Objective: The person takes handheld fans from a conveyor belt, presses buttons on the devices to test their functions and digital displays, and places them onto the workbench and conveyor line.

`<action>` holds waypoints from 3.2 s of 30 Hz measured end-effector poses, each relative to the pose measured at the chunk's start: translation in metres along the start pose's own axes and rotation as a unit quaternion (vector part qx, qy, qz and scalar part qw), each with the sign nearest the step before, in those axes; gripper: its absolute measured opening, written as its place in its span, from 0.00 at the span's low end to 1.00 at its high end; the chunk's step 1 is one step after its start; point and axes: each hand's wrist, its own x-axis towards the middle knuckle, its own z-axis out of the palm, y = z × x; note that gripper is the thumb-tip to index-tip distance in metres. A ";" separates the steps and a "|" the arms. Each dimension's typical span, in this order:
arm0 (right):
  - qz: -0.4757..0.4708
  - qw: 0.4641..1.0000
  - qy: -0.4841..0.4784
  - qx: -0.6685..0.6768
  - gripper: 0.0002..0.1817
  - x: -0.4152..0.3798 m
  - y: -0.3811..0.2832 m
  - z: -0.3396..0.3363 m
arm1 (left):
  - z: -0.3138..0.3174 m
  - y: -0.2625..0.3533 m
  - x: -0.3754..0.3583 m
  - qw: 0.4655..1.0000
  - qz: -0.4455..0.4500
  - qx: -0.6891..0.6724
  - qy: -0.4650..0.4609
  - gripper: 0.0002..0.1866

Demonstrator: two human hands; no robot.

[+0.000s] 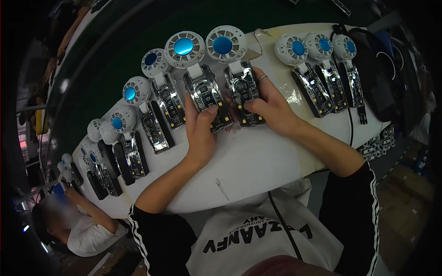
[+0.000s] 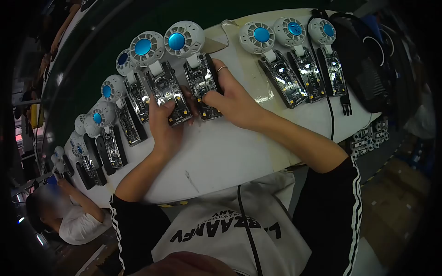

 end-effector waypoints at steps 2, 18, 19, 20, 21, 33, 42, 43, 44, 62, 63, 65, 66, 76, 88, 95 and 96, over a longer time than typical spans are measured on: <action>0.000 1.000 0.008 -0.008 0.37 0.001 -0.002 0.001 | -0.002 -0.001 0.000 1.000 0.002 0.013 -0.013 0.18; -0.008 0.998 0.030 -0.051 0.37 0.003 0.002 0.001 | -0.005 -0.001 0.000 1.000 -0.009 0.001 -0.018 0.15; -0.011 0.998 0.035 -0.052 0.37 0.003 0.002 0.001 | -0.005 -0.001 0.001 1.000 -0.009 0.000 -0.018 0.15; -0.011 0.998 0.034 -0.053 0.37 0.003 0.002 0.000 | -0.005 -0.001 0.001 1.000 -0.009 -0.004 -0.024 0.15; -0.007 0.998 0.033 -0.053 0.38 0.003 0.002 0.000 | -0.005 0.000 0.001 1.000 -0.010 -0.007 -0.029 0.15; -0.003 0.998 0.035 -0.049 0.36 0.003 -0.001 0.002 | -0.005 -0.001 0.000 0.999 -0.012 -0.004 -0.030 0.15; -0.002 0.999 0.031 -0.027 0.38 0.002 0.001 -0.001 | -0.005 -0.001 -0.001 0.999 -0.015 0.005 -0.030 0.15; -0.003 0.999 0.031 -0.026 0.38 0.002 0.001 -0.001 | -0.005 -0.001 -0.001 0.999 -0.014 0.005 -0.031 0.15; -0.004 0.999 0.030 -0.026 0.38 0.002 0.001 -0.001 | -0.006 -0.002 -0.001 0.999 -0.013 0.007 -0.035 0.15; 0.001 0.999 0.031 -0.016 0.37 0.002 0.000 0.001 | -0.006 -0.003 -0.001 0.999 -0.005 0.001 -0.037 0.15; 0.000 0.999 0.031 -0.018 0.37 0.002 0.000 0.001 | -0.006 -0.003 -0.001 0.999 -0.005 -0.001 -0.037 0.15; -0.002 0.999 0.032 -0.020 0.37 0.002 -0.001 0.001 | -0.006 -0.003 -0.001 0.999 -0.004 -0.002 -0.040 0.16; 0.003 0.999 0.029 -0.017 0.37 0.001 -0.002 0.002 | -0.007 -0.003 -0.001 0.999 -0.004 -0.004 -0.044 0.16; -0.002 0.999 0.038 -0.033 0.35 0.002 0.000 0.001 | -0.006 -0.002 -0.001 0.999 -0.009 -0.006 -0.037 0.16; -0.002 0.999 0.036 -0.018 0.36 0.003 0.003 -0.001 | -0.008 -0.003 0.000 0.999 -0.009 0.010 -0.048 0.15; 0.009 1.000 0.023 -0.010 0.36 0.003 0.001 -0.002 | -0.008 -0.003 0.000 0.999 -0.010 0.009 -0.042 0.16; 0.006 1.000 0.024 -0.018 0.36 0.003 0.002 -0.002 | -0.008 -0.003 0.000 0.999 -0.010 0.001 -0.042 0.16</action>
